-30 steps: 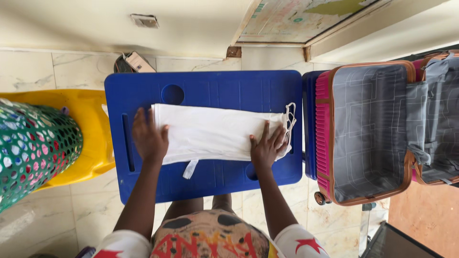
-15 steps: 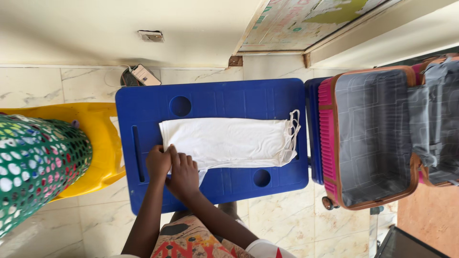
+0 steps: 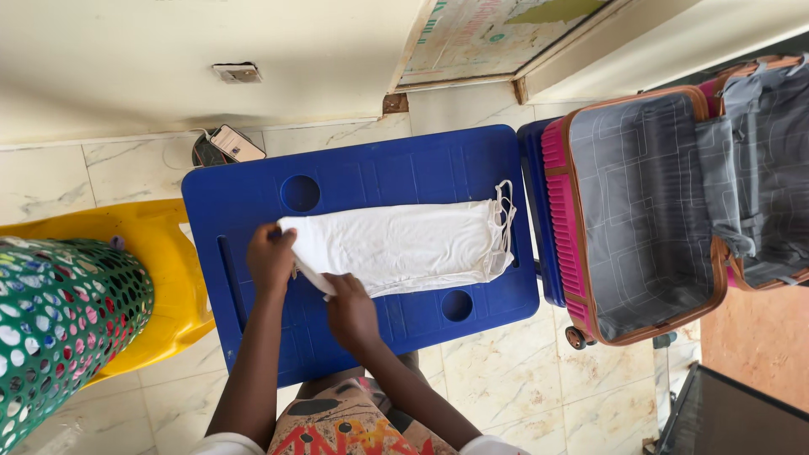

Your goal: The person picks up a white top and denim shorts from a laundry basket and folds them by hand on a blue table before placing them into an open suitcase.

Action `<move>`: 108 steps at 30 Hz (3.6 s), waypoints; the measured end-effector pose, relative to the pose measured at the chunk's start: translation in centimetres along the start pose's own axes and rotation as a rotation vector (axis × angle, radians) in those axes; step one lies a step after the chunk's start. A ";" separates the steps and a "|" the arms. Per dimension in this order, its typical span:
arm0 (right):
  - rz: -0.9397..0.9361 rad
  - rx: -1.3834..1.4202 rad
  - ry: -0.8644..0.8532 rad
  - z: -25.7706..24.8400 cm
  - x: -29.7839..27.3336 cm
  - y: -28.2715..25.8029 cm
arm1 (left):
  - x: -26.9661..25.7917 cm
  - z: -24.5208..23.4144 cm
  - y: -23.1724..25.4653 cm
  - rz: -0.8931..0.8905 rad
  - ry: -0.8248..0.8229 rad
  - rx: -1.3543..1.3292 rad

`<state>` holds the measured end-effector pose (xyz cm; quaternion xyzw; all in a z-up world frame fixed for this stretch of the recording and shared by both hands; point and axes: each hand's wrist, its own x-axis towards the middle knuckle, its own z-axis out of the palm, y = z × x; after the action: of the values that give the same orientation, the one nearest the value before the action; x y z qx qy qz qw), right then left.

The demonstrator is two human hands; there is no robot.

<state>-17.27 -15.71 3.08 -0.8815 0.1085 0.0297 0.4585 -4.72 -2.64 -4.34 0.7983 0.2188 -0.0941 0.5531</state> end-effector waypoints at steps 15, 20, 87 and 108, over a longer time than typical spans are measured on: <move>0.743 0.478 0.217 -4.8 -0.4 10.1 | -3.5 11.6 5.3 0.433 -0.088 0.369; 0.756 0.412 0.162 -5.9 -0.5 9.5 | -2.7 9.5 3.2 0.233 0.089 0.559; 0.589 -0.019 0.572 -11.6 -0.8 14.8 | -1.2 24.8 7.4 1.345 -0.549 0.518; 0.418 -0.599 0.264 -5.8 -3.8 14.3 | -0.7 17.4 8.6 1.712 -1.025 1.020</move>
<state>-24.39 -27.74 -4.43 -0.9316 0.3304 0.0388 0.1468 0.16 -21.37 -3.26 0.6859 -0.7202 -0.0790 0.0682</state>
